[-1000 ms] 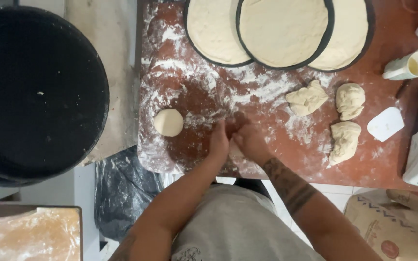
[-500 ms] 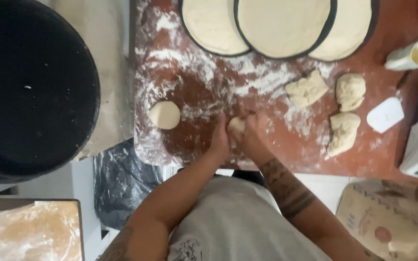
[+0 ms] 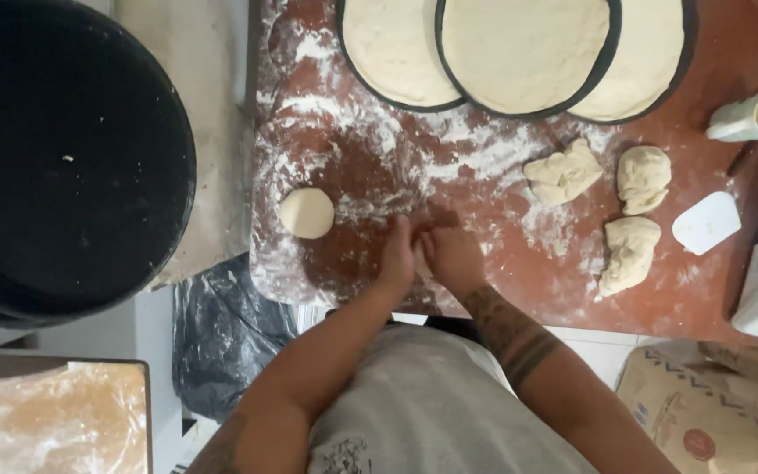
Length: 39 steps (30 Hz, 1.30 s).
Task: Shape pieces of dough into balls on a floured table
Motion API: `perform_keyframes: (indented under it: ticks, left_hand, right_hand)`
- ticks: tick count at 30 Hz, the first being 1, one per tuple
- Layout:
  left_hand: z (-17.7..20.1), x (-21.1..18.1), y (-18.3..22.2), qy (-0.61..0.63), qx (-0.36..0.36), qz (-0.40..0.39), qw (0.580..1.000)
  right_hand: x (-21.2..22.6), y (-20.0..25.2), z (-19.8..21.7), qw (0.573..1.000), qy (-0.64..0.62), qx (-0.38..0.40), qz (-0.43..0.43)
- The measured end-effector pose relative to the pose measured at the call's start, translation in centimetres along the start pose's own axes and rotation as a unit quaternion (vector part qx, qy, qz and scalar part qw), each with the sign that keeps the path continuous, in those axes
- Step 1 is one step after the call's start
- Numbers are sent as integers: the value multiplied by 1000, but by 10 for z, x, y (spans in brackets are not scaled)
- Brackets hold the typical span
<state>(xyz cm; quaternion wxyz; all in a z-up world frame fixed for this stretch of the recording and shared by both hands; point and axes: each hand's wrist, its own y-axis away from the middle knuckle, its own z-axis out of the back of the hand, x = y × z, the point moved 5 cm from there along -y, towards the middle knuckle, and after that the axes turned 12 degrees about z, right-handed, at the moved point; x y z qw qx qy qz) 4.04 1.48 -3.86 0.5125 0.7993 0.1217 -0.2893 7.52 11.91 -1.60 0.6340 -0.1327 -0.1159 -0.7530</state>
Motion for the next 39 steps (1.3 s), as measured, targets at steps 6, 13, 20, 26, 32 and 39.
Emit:
perform_keyframes:
  ticks: [6,13,20,26,32,39]
  left_hand:
    - [20,-50,52,80,-30,110,990]
    - [42,-113,-29,-503,-181,-15,845]
    - [-23,-152,-14,-658,-239,-339,628]
    - [-27,-142,9,-743,-119,-197,629]
    - [46,-118,-14,-749,-153,-115,634]
    - [75,-195,-37,-634,-228,-33,738]
  right_hand:
    - [39,-8,88,890,-381,101,-229]
    - [-29,29,126,896,-375,-61,-230]
    - [-134,98,54,847,-313,-65,-425]
    - [-246,60,71,850,-259,-218,-404]
    - [-214,-7,98,922,-101,-199,-315]
    - [-223,-40,-64,903,-328,-74,-269]
